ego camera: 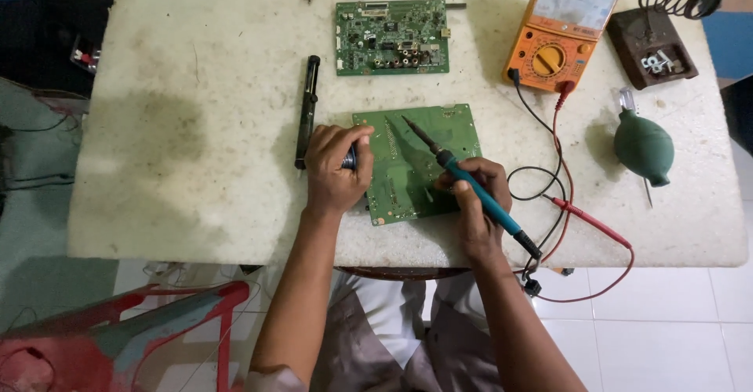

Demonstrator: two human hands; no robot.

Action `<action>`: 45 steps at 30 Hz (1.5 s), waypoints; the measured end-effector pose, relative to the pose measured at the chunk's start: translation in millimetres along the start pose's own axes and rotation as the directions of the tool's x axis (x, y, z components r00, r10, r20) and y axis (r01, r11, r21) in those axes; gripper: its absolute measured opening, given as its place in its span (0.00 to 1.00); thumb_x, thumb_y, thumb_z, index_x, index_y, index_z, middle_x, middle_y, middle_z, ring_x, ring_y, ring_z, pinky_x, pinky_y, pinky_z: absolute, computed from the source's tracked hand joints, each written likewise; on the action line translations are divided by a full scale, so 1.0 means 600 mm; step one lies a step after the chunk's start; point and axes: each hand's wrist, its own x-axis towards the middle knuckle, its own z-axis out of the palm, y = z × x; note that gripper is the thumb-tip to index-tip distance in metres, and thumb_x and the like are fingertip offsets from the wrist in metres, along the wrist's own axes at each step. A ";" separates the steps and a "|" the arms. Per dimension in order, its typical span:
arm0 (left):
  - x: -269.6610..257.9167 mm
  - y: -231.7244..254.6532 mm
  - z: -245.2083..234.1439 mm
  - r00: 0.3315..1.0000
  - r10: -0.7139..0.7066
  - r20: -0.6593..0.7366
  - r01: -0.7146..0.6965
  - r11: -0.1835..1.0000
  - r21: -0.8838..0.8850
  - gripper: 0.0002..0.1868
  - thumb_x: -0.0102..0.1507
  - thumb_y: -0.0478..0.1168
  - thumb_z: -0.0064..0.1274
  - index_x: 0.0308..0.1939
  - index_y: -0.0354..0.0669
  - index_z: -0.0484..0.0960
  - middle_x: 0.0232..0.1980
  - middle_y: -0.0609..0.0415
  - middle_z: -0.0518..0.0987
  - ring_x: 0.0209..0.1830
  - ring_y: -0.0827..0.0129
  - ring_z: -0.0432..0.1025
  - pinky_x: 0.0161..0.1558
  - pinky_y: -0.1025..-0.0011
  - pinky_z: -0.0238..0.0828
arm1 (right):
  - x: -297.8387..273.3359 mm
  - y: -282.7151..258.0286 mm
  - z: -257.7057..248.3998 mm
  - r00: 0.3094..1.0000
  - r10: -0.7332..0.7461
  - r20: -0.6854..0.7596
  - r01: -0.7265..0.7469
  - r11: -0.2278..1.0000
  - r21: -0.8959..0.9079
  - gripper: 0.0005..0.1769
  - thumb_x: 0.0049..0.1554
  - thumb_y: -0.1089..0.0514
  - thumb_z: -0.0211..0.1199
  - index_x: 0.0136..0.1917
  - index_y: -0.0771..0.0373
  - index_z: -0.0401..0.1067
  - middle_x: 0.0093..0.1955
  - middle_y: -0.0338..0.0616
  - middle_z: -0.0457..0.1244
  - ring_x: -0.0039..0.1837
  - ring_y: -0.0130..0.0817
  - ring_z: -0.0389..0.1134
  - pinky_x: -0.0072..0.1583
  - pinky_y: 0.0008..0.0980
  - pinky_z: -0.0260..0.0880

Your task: The person uses a soldering iron to work on a green circuit board, then uses a green air blower to clean the board. They flip the board over and continue soldering the other side while holding a roll of solder wire.

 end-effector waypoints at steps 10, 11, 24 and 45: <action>0.011 -0.004 -0.010 0.994 -0.076 0.076 0.080 0.996 -0.040 0.02 0.66 0.38 0.61 0.40 0.45 0.85 0.30 0.56 0.76 0.30 0.61 0.73 0.38 0.66 0.69 | -0.005 0.000 0.007 1.000 0.008 -0.007 -0.008 0.999 -0.039 0.14 0.63 0.57 0.58 0.57 0.69 0.69 0.40 0.55 0.69 0.43 0.38 0.74 0.50 0.33 0.73; 0.018 0.011 -0.023 0.983 -0.078 0.169 0.088 0.995 -0.050 0.03 0.67 0.38 0.59 0.40 0.43 0.84 0.30 0.52 0.77 0.31 0.56 0.74 0.38 0.62 0.70 | -0.007 0.002 0.007 1.000 0.011 -0.026 -0.011 1.000 -0.011 0.15 0.64 0.57 0.58 0.59 0.68 0.69 0.44 0.55 0.70 0.45 0.37 0.74 0.51 0.34 0.73; 0.046 0.135 -0.008 0.833 -0.167 0.528 0.278 0.951 -0.137 0.05 0.66 0.38 0.56 0.39 0.41 0.83 0.31 0.48 0.80 0.34 0.52 0.79 0.41 0.62 0.76 | 0.004 -0.001 0.009 0.990 -0.135 -0.027 0.135 0.991 -0.018 0.18 0.52 0.74 0.72 0.56 0.72 0.72 0.44 0.53 0.70 0.46 0.37 0.75 0.51 0.37 0.76; 0.019 -0.046 -0.002 0.996 -0.054 0.068 0.068 0.973 -0.220 0.03 0.64 0.32 0.62 0.40 0.39 0.89 0.28 0.54 0.81 0.26 0.63 0.74 0.37 0.69 0.72 | 0.005 0.027 -0.008 0.993 -0.068 -0.097 0.060 0.995 -0.082 0.19 0.63 0.50 0.56 0.56 0.67 0.72 0.43 0.54 0.65 0.44 0.37 0.69 0.50 0.35 0.69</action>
